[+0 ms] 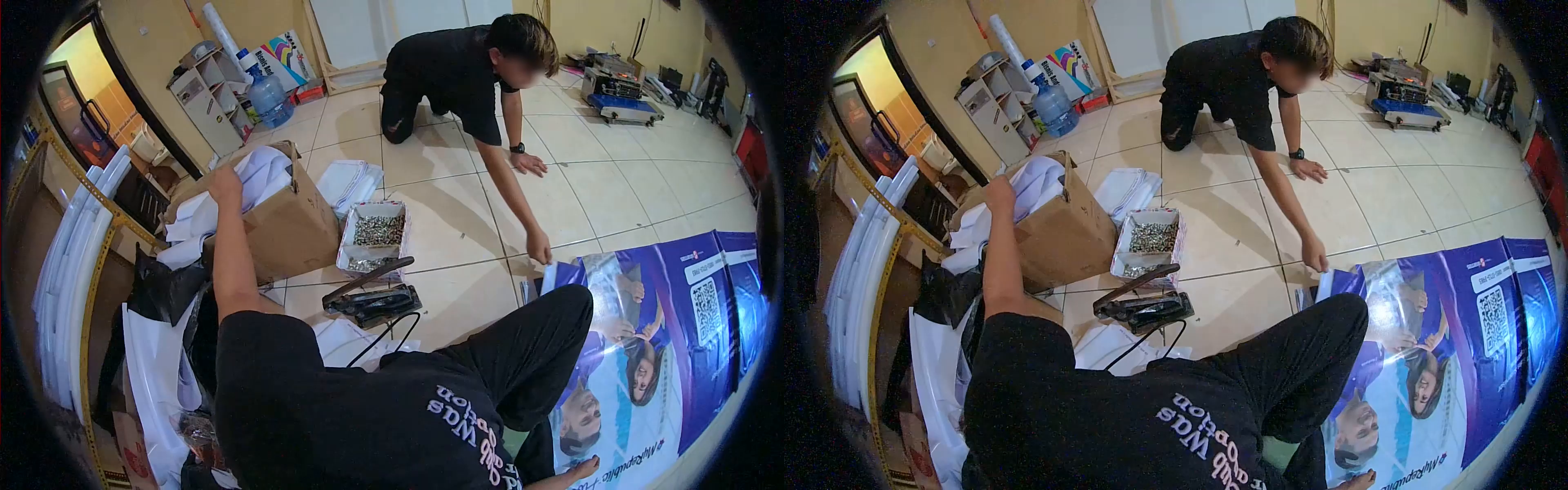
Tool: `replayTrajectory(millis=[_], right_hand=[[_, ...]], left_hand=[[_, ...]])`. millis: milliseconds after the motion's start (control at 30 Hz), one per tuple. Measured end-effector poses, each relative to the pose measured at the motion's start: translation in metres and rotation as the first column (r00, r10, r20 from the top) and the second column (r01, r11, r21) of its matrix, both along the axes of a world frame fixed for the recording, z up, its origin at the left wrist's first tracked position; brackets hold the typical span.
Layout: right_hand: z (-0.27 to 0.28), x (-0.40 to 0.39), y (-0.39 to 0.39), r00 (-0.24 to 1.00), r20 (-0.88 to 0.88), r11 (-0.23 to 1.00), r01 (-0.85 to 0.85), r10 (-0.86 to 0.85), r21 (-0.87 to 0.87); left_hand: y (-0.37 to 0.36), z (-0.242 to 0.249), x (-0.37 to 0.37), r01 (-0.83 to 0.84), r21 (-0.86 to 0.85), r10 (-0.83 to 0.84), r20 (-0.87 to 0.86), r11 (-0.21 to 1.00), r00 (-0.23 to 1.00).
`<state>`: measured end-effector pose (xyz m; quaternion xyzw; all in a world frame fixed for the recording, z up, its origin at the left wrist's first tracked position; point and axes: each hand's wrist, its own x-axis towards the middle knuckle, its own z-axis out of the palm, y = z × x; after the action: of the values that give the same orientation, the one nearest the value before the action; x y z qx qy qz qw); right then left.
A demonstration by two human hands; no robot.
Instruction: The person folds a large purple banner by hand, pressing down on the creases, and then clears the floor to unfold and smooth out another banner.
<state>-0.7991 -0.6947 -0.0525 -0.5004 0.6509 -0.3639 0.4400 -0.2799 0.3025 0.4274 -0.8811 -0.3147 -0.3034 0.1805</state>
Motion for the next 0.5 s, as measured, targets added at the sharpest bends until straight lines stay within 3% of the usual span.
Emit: replayTrajectory(millis=[133,300,333,400,467,500], right_hand=[[0.022,0.011,0.008,1.000,0.000,1.000,0.014,-0.014,0.022],[0.037,0.016,0.016,1.000,0.001,0.999,0.012,-0.012,0.049],[0.040,0.016,0.018,1.000,0.004,0.998,0.014,-0.014,0.057],[0.041,0.014,0.023,1.000,0.013,0.997,0.015,-0.016,0.072],[0.033,0.007,0.021,1.000,0.016,0.996,0.016,-0.017,0.085],[0.035,0.006,0.022,1.000,0.020,0.996,0.018,-0.020,0.089]], left_hand=[[-0.038,0.057,-0.005,0.003,-0.005,-0.002,0.113,1.000,0.994],[-0.058,0.136,0.001,0.093,0.200,-0.166,0.387,0.975,0.907],[-0.049,0.152,0.008,0.093,0.216,-0.183,0.447,0.972,0.875],[-0.049,0.186,0.009,0.092,0.415,-0.332,0.556,0.905,0.762],[-0.056,0.229,0.005,0.027,0.394,-0.313,0.684,0.919,0.659],[-0.064,0.250,0.000,0.026,0.444,-0.379,0.731,0.896,0.568]])
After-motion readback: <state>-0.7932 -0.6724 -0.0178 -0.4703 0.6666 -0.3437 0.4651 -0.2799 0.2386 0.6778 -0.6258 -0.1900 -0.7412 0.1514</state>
